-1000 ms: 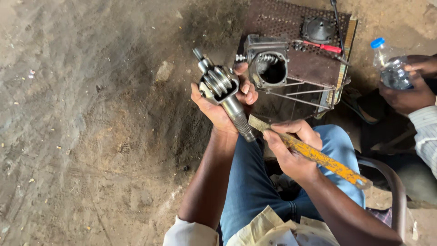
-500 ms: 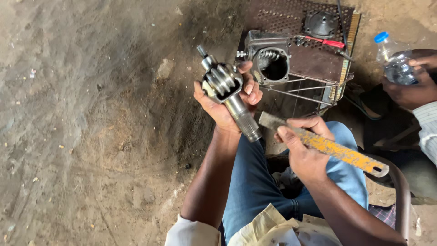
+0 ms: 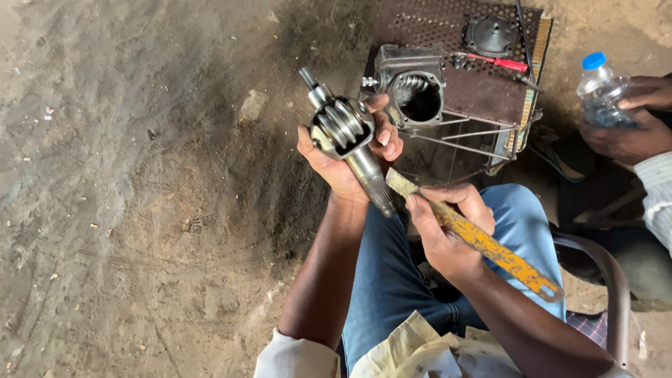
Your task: The person sits and uses a yellow file to smooth the surface of a cylindrical metal part held in the left hand. They wipe the part with a white cloth, then continue filing different sections of the metal component.
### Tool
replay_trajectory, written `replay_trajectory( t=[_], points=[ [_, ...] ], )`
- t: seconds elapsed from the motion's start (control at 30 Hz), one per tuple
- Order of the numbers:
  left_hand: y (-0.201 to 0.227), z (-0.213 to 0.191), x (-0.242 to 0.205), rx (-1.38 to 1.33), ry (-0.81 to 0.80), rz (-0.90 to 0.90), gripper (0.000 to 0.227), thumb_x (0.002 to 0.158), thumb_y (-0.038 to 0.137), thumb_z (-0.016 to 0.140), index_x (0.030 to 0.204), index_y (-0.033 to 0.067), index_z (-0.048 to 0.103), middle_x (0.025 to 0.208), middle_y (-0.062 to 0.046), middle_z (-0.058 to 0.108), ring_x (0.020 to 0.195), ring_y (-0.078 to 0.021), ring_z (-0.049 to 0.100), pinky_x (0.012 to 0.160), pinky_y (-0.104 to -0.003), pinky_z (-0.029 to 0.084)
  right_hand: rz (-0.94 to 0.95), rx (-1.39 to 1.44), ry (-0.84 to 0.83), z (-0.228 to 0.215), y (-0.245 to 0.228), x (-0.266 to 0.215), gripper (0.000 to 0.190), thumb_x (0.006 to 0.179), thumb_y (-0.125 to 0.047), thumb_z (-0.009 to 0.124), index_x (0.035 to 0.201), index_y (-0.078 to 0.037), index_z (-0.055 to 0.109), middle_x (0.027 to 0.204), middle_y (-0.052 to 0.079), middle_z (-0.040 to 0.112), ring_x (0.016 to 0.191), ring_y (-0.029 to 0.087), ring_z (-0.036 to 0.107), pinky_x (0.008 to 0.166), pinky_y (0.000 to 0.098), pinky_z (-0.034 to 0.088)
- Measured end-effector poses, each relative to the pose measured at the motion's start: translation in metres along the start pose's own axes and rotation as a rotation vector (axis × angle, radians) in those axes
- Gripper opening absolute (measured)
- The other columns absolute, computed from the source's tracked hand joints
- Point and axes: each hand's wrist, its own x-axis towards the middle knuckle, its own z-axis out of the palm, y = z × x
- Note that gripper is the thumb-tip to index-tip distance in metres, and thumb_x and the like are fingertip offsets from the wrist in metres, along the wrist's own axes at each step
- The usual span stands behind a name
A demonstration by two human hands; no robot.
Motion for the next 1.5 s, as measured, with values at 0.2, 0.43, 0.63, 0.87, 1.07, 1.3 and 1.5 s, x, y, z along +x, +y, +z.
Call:
replay_trajectory(
  t=[0.2, 0.43, 0.63, 0.87, 1.07, 1.3, 1.5],
  points=[
    [0.000, -0.001, 0.000, -0.018, 0.035, 0.014, 0.117, 0.085, 0.090, 0.046, 0.137, -0.0144, 0.054, 0.090, -0.017, 0.060, 0.079, -0.0254, 0.057, 0.073, -0.038, 0.046, -0.116, 0.011, -0.004, -0.001, -0.007, 0.007, 0.020, 0.097, -0.005, 0.080, 0.105, -0.003, 0.062, 0.088, 0.005, 0.072, 0.074, 0.005, 0.065, 0.069, 0.0213, 0.053],
    [0.002, -0.002, 0.002, -0.007, 0.051, 0.034, 0.115, 0.085, 0.090, 0.046, 0.137, -0.0128, 0.055, 0.091, -0.017, 0.059, 0.079, -0.0257, 0.056, 0.072, -0.038, 0.046, -0.084, 0.074, -0.015, 0.007, -0.004, 0.014, 0.018, 0.094, -0.003, 0.080, 0.101, -0.002, 0.063, 0.085, 0.004, 0.072, 0.071, 0.004, 0.064, 0.065, 0.0209, 0.052],
    [0.000, -0.001, -0.001, -0.006, 0.008, 0.040, 0.113, 0.086, 0.088, 0.047, 0.138, -0.0116, 0.056, 0.088, -0.018, 0.061, 0.079, -0.0252, 0.058, 0.071, -0.037, 0.047, -0.076, 0.029, -0.019, 0.003, -0.009, 0.009, 0.020, 0.092, -0.004, 0.081, 0.100, -0.001, 0.063, 0.085, 0.005, 0.073, 0.067, 0.003, 0.061, 0.062, 0.0210, 0.050],
    [0.000, 0.006, -0.001, -0.031, 0.094, 0.056, 0.111, 0.087, 0.089, 0.047, 0.134, -0.0104, 0.054, 0.089, -0.017, 0.064, 0.080, -0.0248, 0.060, 0.074, -0.037, 0.048, 0.059, 0.228, 0.007, -0.004, 0.019, 0.010, 0.018, 0.096, -0.003, 0.076, 0.104, -0.002, 0.060, 0.093, 0.006, 0.071, 0.081, 0.010, 0.071, 0.073, 0.0242, 0.059],
    [0.007, 0.008, -0.001, -0.083, 0.120, 0.023, 0.117, 0.081, 0.090, 0.045, 0.138, -0.0111, 0.054, 0.091, -0.016, 0.065, 0.079, -0.0238, 0.061, 0.077, -0.035, 0.049, 0.608, 0.768, 0.273, -0.045, 0.099, 0.039, 0.018, 0.089, 0.000, 0.066, 0.104, -0.005, 0.056, 0.092, 0.005, 0.069, 0.086, 0.019, 0.073, 0.079, 0.0399, 0.066],
    [0.008, 0.006, -0.002, -0.018, 0.167, 0.030, 0.115, 0.083, 0.090, 0.044, 0.137, -0.0110, 0.056, 0.090, -0.016, 0.064, 0.080, -0.0243, 0.061, 0.077, -0.036, 0.049, 0.964, 0.414, -0.028, -0.050, 0.191, 0.038, 0.036, 0.077, 0.008, 0.077, 0.107, 0.001, 0.057, 0.080, 0.018, 0.071, 0.061, 0.025, 0.070, 0.054, 0.0362, 0.059],
    [0.009, 0.004, -0.002, -0.008, 0.168, 0.018, 0.116, 0.083, 0.090, 0.042, 0.137, -0.0120, 0.055, 0.090, -0.016, 0.064, 0.081, -0.0234, 0.060, 0.076, -0.036, 0.049, 0.904, 0.161, -0.103, -0.037, 0.247, 0.080, 0.039, 0.075, 0.009, 0.084, 0.107, 0.015, 0.062, 0.087, 0.020, 0.073, 0.063, 0.023, 0.069, 0.053, 0.0335, 0.057]
  ],
)
